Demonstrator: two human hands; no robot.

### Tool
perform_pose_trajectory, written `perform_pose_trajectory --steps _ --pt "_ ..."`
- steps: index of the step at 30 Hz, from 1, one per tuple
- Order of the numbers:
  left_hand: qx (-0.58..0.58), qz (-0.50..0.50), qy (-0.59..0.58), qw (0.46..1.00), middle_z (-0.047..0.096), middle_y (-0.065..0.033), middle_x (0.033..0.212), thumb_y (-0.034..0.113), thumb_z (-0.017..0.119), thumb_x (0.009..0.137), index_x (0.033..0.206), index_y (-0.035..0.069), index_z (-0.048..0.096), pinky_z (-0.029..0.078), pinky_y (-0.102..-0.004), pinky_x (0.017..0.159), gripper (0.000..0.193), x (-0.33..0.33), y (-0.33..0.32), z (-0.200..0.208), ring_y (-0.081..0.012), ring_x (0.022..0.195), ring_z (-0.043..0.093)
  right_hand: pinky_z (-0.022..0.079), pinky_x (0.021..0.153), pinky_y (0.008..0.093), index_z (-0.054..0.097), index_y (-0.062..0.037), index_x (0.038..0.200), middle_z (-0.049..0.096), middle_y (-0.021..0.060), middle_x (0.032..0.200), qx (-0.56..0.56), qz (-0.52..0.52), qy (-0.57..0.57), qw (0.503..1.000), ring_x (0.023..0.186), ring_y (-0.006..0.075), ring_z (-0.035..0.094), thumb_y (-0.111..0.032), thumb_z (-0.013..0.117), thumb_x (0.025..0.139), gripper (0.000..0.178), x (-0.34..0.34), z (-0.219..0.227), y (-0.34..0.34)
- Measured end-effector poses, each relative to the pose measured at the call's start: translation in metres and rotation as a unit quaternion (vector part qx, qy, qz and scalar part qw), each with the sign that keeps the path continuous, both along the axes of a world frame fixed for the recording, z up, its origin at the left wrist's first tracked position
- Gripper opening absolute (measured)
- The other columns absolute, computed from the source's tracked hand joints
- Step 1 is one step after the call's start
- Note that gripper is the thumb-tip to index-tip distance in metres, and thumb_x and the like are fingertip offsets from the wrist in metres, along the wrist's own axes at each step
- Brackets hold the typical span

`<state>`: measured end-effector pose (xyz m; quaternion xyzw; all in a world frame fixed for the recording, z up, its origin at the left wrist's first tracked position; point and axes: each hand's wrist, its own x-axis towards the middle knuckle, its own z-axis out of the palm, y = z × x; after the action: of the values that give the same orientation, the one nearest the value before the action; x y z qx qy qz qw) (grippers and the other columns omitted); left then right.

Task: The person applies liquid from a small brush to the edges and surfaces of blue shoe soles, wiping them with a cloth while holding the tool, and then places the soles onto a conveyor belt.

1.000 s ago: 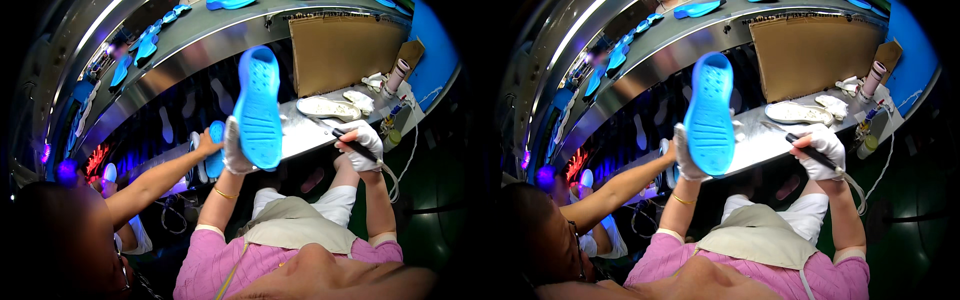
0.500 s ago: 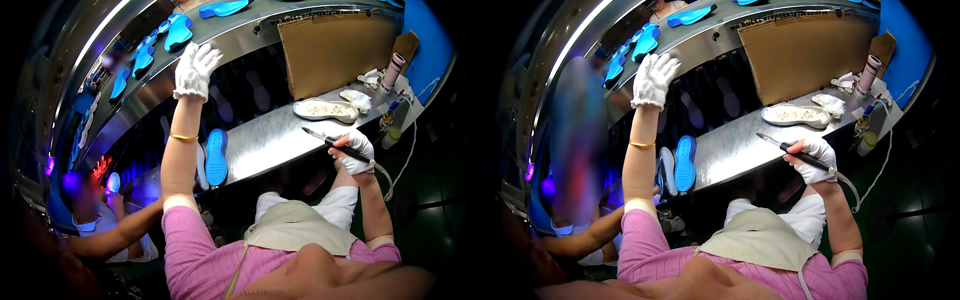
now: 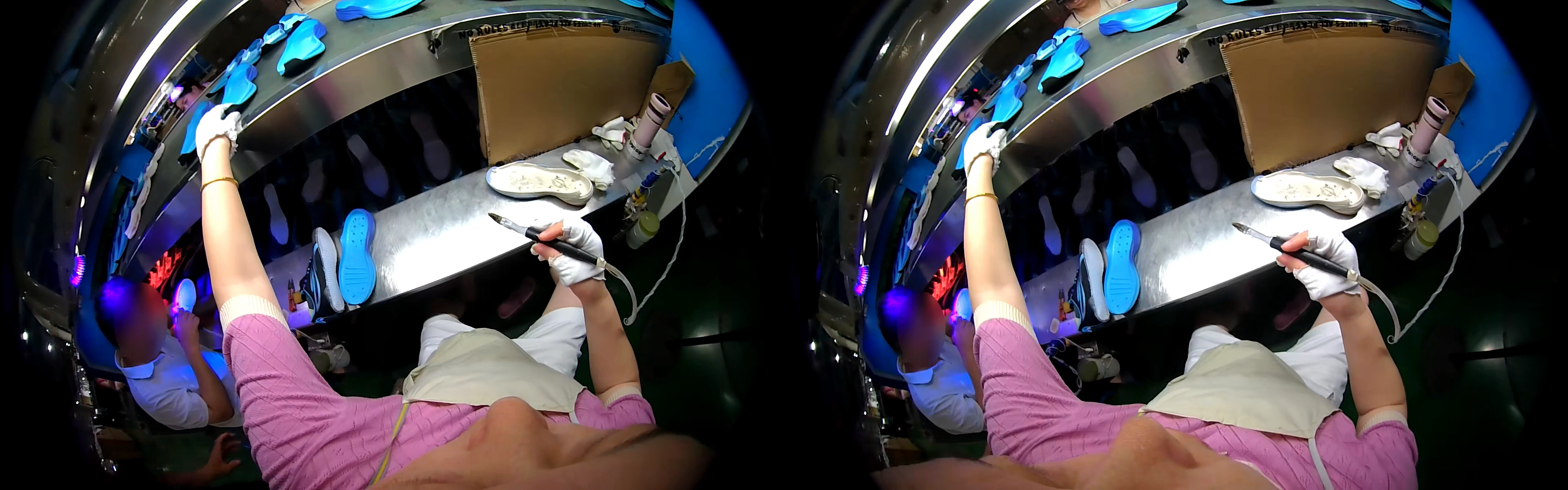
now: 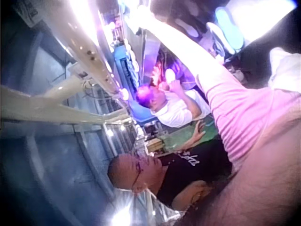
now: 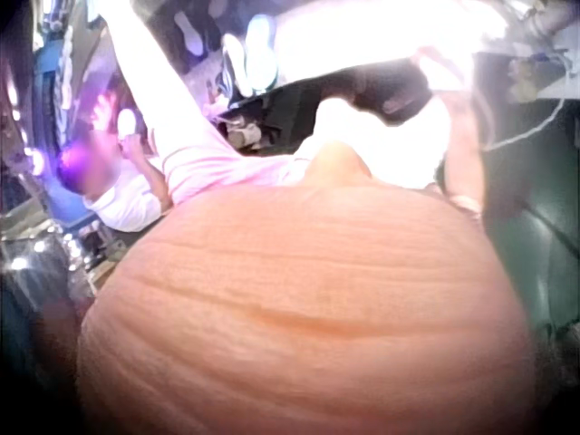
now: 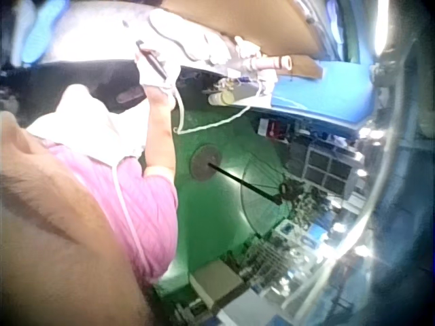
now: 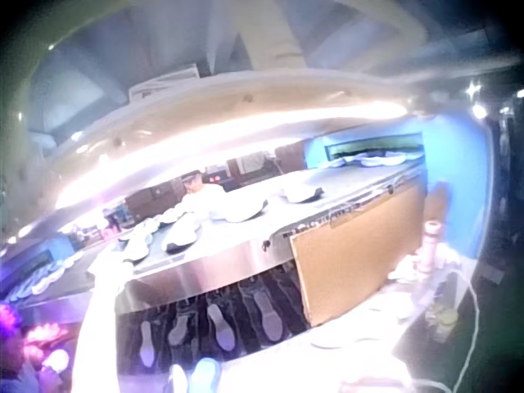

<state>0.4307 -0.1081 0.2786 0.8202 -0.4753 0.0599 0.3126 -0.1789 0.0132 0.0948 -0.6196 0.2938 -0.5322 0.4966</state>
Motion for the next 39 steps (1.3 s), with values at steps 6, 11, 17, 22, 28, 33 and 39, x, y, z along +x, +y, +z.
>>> perform_pose_trajectory --steps 6,11,17,22,28,33,39 --pt "-0.109 0.027 -0.221 0.969 0.065 -0.012 0.114 0.035 0.068 0.083 0.111 0.013 0.068 0.047 -0.0374 0.092 0.036 -0.03 0.023 -0.011 -0.0307 0.105 0.061 0.047 0.066 0.0215 0.062 -0.0035 0.087 0.06 0.0016 0.085 0.023 0.013 0.052 0.998 0.07 0.0078 0.056 0.008 0.07 0.08 0.016 0.009 0.007 0.003" --pt "-0.444 -0.181 0.01 0.877 0.065 -0.0143 0.11 0.036 0.065 0.091 0.107 -0.002 0.065 0.047 -0.0358 0.098 0.042 -0.101 0.075 0.01 -0.0226 0.107 0.061 0.046 0.066 0.0213 0.061 -0.0047 0.088 0.058 -0.0007 0.081 0.006 -0.001 0.065 0.998 0.071 0.0065 0.055 0.008 0.069 0.081 0.017 0.004 0.006 0.003" --pt "-0.526 -0.293 0.266 0.752 0.057 -0.0253 0.124 0.044 0.033 0.102 0.12 -0.011 0.053 0.052 -0.0449 0.096 0.061 -0.162 0.172 0.091 -0.0345 0.108 0.061 0.048 0.071 0.0217 0.06 -0.005 0.089 0.061 0.0003 0.085 -0.014 -0.025 0.038 0.999 0.076 0.0067 0.058 0.011 0.068 0.08 0.02 0.002 0.004 0.003" --pt "-0.103 -0.667 0.58 0.457 0.058 -0.0247 0.111 0.037 0.037 0.102 0.086 0.008 0.06 0.048 -0.0373 0.079 0.04 -0.2 0.135 0.009 -0.0285 0.089 0.056 0.049 0.073 0.0219 0.06 -0.0044 0.09 0.063 0.0014 0.085 -0.021 -0.044 0.026 0.998 0.077 0.0071 0.059 0.009 0.069 0.079 0.02 0.003 0.01 0.007" --pt "0.049 -0.438 0.887 0.137 0.06 -0.023 0.115 0.058 0.04 0.095 0.057 0.005 0.054 0.05 -0.0337 0.078 0.067 -0.319 0.106 -0.183 -0.0303 0.091 0.058 0.049 0.066 0.024 0.06 -0.0057 0.09 0.063 0.0005 0.079 -0.04 -0.078 0.084 0.993 0.071 0.008 0.059 -0.002 0.071 0.081 0.015 -0.01 0.013 0.007" --pt "-0.003 -0.24 0.936 0.256 0.05 -0.0219 0.136 0.072 0.041 0.086 0.118 0.008 0.061 0.025 -0.0605 0.111 0.075 -0.369 0.165 -0.232 -0.0409 0.126 0.045 0.049 0.068 0.0241 0.06 -0.0077 0.093 0.062 0.0002 0.078 0.039 -0.049 0.053 0.997 0.073 0.0076 0.059 -0.008 0.074 0.08 0.018 -0.019 0.003 0.008" --pt "0.053 -0.26 0.917 0.298 0.038 -0.028 0.144 0.086 0.036 0.076 0.144 0.006 0.035 0.032 -0.0665 0.105 0.105 -0.367 0.199 -0.235 -0.0474 0.128 0.043 0.051 0.071 0.0267 0.06 -0.0081 0.094 0.064 0.0031 0.082 0.119 -0.013 0.06 0.991 0.075 0.0112 0.063 -0.009 0.076 0.078 0.023 -0.01 -0.005 0.012"
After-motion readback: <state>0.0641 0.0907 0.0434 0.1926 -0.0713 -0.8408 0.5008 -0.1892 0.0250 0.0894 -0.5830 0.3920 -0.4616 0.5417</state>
